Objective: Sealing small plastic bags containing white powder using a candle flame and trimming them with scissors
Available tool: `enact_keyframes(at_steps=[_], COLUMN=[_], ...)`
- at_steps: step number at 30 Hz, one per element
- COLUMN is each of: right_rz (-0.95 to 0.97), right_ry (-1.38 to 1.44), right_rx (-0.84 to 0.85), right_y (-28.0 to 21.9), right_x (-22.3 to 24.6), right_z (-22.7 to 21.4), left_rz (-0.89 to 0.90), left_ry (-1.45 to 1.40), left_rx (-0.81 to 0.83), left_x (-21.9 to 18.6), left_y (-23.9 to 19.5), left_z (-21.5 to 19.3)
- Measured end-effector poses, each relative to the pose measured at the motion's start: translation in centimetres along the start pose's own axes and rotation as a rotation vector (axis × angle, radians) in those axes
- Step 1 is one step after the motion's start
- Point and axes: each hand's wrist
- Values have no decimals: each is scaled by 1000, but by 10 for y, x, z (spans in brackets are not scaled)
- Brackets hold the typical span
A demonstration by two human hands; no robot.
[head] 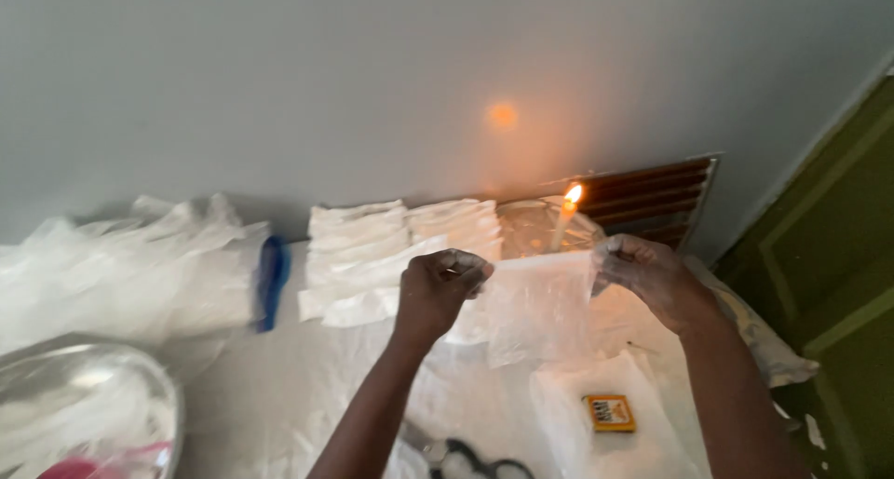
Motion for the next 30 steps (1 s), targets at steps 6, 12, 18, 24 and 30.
enact_keyframes(at_steps=[6,12,18,24,30], right_rz=[-40,103,152,219,278], right_ry=[322,434,461,415,432], right_rx=[-3,-139,-145,-200,-212], right_y=[131,187,199,238,238], right_x=[-55,-49,-11,-21,-14], right_z=[-94,-110,-85,-89,-82], left_rz=[-164,-274,-341,-350,-375], left_ry=[-216,-248,-426,-465,-610], left_rx=[-99,-205,-288,-338,-359], left_x=[40,69,74,107,115], left_y=[71,108,121,136,136], left_z=[107,154,173,188,186])
Point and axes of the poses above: each hand's wrist, its own y-axis towards the middle knuckle, its own z-axis out of the palm, x = y × z, and after that the axes turned 15 degrees about z, right-handed
